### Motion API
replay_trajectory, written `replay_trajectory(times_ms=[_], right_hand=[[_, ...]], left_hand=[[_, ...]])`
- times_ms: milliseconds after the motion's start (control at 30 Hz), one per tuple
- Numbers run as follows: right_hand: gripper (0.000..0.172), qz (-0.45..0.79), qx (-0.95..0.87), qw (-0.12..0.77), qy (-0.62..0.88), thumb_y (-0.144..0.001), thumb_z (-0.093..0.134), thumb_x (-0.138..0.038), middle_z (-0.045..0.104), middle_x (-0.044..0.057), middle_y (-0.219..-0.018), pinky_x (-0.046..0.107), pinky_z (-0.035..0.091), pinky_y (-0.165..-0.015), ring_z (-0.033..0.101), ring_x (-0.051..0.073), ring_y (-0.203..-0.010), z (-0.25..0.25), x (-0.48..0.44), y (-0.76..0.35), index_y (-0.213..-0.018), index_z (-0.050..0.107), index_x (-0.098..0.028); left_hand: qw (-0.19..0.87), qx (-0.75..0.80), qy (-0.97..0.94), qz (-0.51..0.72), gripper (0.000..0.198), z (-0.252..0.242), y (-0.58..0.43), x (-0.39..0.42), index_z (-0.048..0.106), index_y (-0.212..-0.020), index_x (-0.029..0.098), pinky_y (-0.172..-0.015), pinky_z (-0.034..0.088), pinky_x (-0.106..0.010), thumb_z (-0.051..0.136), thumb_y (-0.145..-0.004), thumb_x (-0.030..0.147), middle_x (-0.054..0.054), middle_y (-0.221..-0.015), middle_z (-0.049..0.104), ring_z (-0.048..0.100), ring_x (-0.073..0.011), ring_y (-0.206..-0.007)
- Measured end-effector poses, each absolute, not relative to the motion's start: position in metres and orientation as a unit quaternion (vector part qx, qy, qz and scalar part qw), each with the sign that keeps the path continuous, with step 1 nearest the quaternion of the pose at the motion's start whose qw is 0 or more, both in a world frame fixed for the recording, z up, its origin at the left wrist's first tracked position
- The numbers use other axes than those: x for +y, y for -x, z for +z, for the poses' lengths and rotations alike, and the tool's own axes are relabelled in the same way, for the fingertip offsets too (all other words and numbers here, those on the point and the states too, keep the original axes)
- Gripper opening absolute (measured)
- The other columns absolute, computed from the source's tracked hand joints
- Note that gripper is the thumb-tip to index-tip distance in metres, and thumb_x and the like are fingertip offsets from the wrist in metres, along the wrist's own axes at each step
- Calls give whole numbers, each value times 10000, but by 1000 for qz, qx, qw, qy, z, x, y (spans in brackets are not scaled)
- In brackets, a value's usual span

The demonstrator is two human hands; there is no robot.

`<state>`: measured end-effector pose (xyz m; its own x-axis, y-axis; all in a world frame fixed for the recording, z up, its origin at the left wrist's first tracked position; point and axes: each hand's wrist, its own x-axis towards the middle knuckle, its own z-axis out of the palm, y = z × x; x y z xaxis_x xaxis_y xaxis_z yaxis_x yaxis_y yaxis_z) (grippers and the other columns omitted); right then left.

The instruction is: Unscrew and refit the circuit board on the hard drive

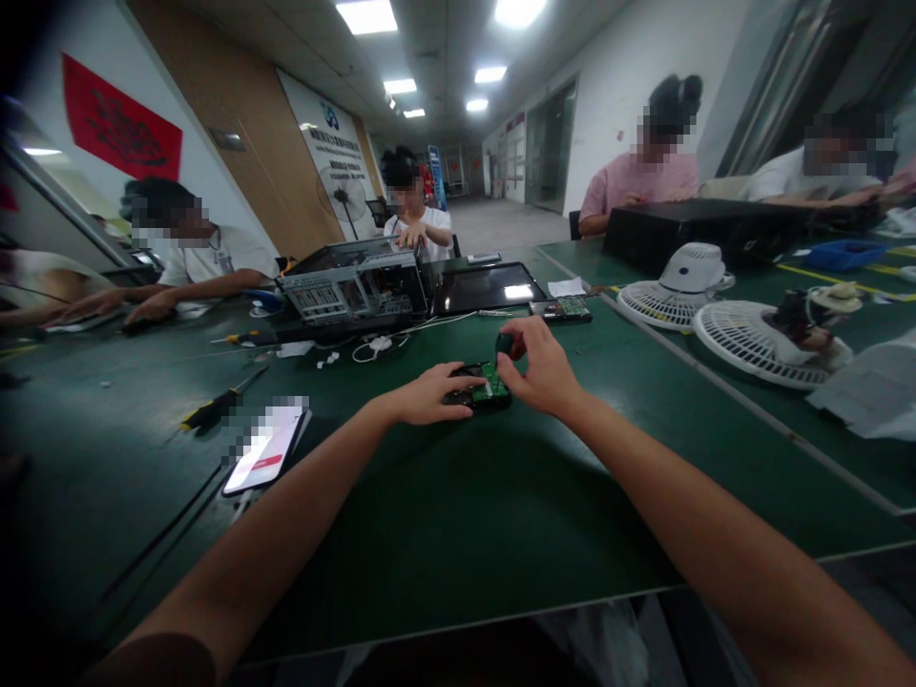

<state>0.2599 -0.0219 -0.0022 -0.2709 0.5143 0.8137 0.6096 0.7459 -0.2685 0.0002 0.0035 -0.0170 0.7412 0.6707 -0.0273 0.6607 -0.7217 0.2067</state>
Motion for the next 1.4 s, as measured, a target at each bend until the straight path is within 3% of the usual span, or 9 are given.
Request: replay_trajectory(times_ms=[200,500,1067,1400], right_hand=[[374,-15,-797,484,360,-859,625,-198,608,65,-1051,389,540,-770,645,202,-810,-1,-24,-261,-1208,497,-238],[385,-3,-794,479,374,-872,693,-306,623,33,-930,359,542,-705,632,185,-730,1,-23,-261,-1202,507,-241],[431,-5,-792,488,367,-866,705,-308,619,48,-928,414,585,-750,631,211,-771,-3,-18,-260,-1257,542,-232],[410,-2,-777,519,356,-880,682,-268,651,122,-1239,446,623,-828,707,237,-935,-4,-21,-256,-1262,537,-225]], left_hand=[[102,358,-928,25,686,-19,0,5,401,-1558,380,-1173,292,-538,581,-936,605,-91,-1646,290,290,-387,-1486],[101,362,-926,24,681,-16,-1,2,405,-1558,371,-1188,260,-543,573,-940,604,-100,-1648,282,269,-395,-1496],[114,363,-924,22,688,-18,2,5,392,-1562,390,-1181,255,-552,558,-939,630,-89,-1662,252,277,-395,-1489],[106,361,-926,30,688,-19,1,5,406,-1559,379,-1181,260,-552,582,-934,607,-104,-1657,267,272,-403,-1492]])
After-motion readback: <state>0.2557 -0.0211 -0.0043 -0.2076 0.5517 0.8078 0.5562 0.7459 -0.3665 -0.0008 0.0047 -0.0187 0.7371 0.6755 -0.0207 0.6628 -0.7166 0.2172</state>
